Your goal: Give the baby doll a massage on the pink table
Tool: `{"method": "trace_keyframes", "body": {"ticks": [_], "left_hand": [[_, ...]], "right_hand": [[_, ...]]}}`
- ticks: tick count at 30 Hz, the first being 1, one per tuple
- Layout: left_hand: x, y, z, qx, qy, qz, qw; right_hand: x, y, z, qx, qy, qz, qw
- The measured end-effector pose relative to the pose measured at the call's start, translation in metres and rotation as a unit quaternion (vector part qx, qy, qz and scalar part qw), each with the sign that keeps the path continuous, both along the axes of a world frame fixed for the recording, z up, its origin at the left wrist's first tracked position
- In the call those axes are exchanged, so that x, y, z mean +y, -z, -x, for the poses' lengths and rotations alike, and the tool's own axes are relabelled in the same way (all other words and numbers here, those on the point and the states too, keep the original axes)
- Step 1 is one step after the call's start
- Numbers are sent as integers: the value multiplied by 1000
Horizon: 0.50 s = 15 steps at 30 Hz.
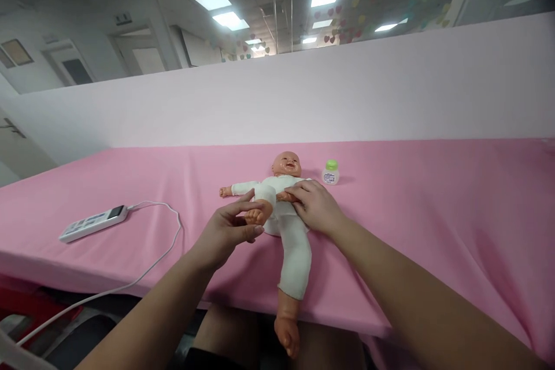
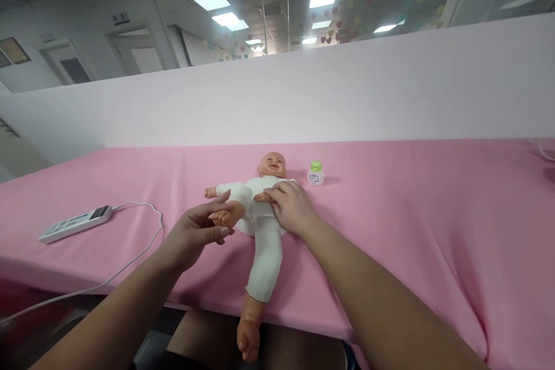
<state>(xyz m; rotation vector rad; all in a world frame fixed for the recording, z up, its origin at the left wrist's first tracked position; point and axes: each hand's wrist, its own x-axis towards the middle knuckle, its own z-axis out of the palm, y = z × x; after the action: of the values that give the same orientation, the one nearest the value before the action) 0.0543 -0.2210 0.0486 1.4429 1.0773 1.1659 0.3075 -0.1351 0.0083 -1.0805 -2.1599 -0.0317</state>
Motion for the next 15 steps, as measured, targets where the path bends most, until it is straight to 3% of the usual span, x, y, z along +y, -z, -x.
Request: {"method": "trace_keyframes", "body": {"ticks": [4, 8, 11, 15], "left_hand": [[-2, 1, -3, 7, 21, -11, 1000], [-25, 7, 8, 35, 15, -52, 998], [-53, 18, 20, 66, -28, -84, 994], [-88, 42, 35, 65, -91, -59, 992]], "right_hand": [[3, 2, -3, 30, -3, -6, 1000], [9, 7, -7, 133, 45, 35, 990], [19, 11, -20, 279, 83, 69, 954], [35, 12, -56, 419, 177, 87, 886]]}}
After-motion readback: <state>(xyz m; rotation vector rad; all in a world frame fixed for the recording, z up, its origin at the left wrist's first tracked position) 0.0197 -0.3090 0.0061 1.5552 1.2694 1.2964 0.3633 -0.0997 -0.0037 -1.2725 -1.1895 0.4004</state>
